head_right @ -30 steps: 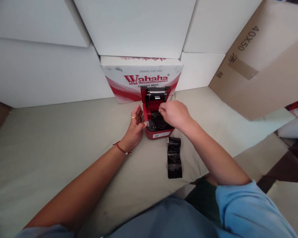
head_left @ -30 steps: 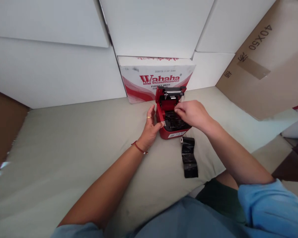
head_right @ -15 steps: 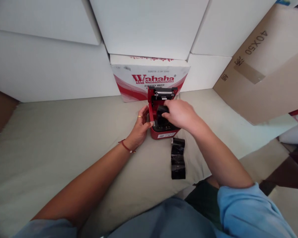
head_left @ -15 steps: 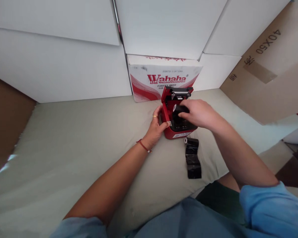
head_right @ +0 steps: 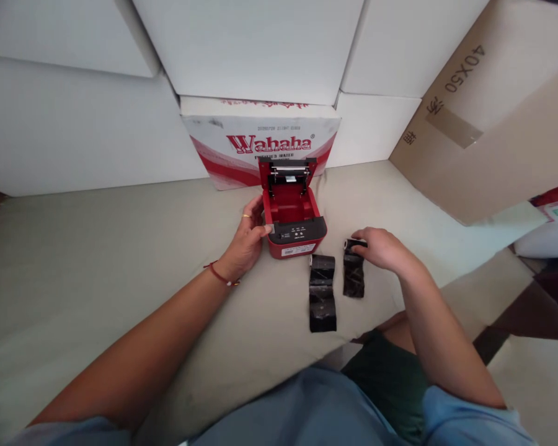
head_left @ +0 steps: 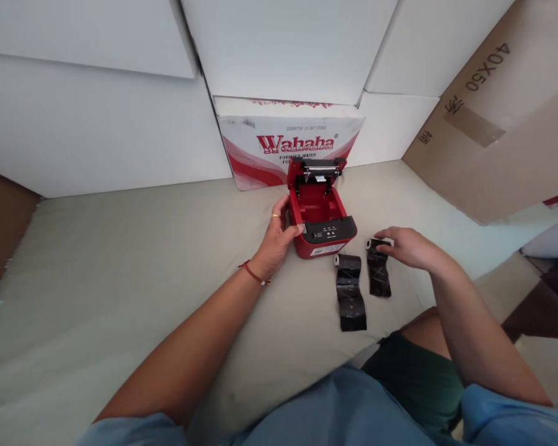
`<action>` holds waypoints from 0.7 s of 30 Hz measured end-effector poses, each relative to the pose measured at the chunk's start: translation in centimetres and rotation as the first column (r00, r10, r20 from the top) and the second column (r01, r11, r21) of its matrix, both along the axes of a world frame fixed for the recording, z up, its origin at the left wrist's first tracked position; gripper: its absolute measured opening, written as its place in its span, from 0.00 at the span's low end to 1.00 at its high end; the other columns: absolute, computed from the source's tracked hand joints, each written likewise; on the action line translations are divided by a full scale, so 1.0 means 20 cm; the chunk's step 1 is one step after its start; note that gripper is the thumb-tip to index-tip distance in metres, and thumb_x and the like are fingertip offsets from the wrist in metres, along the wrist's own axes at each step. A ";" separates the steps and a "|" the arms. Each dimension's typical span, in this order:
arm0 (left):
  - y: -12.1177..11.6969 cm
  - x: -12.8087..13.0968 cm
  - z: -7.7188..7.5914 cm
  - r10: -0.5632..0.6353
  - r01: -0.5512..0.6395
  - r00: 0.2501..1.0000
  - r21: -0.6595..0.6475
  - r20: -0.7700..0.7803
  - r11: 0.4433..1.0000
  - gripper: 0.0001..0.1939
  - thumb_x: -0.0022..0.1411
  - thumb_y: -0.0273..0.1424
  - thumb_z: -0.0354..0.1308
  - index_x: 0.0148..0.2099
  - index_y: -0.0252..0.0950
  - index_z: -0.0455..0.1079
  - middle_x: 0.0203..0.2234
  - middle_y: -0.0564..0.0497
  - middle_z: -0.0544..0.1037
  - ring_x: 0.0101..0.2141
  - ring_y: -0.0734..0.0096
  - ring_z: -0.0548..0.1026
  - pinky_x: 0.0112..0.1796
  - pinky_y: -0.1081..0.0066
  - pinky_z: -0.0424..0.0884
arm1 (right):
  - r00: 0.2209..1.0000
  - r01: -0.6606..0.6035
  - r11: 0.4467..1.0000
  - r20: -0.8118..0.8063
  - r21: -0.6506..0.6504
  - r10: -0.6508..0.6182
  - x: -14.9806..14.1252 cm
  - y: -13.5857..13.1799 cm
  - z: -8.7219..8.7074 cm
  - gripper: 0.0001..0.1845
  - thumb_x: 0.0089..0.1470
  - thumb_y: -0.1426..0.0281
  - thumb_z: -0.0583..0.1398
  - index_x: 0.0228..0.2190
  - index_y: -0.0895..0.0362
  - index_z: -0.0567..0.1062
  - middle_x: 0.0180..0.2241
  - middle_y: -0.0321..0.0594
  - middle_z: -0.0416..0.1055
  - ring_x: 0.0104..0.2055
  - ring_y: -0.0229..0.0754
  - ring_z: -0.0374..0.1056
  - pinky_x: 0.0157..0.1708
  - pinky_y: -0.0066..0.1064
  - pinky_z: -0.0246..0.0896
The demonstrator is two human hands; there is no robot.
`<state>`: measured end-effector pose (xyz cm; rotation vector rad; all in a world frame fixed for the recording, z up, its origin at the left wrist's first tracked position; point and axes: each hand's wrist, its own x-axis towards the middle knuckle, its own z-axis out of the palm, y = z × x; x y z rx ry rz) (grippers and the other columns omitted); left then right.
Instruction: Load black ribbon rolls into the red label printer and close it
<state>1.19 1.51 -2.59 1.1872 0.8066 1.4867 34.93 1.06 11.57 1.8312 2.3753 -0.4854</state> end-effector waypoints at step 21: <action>0.00 0.01 0.00 0.001 -0.001 1.000 -0.005 0.019 1.000 0.49 0.61 0.49 0.74 0.78 0.51 0.58 0.80 0.45 0.64 0.80 0.45 0.61 0.79 0.46 0.59 | 0.844 -0.369 0.919 -0.364 0.138 0.393 -0.28 -0.14 0.42 0.18 0.72 0.58 0.63 0.58 0.43 0.86 0.52 0.44 0.86 0.44 0.50 0.82 0.42 0.39 0.78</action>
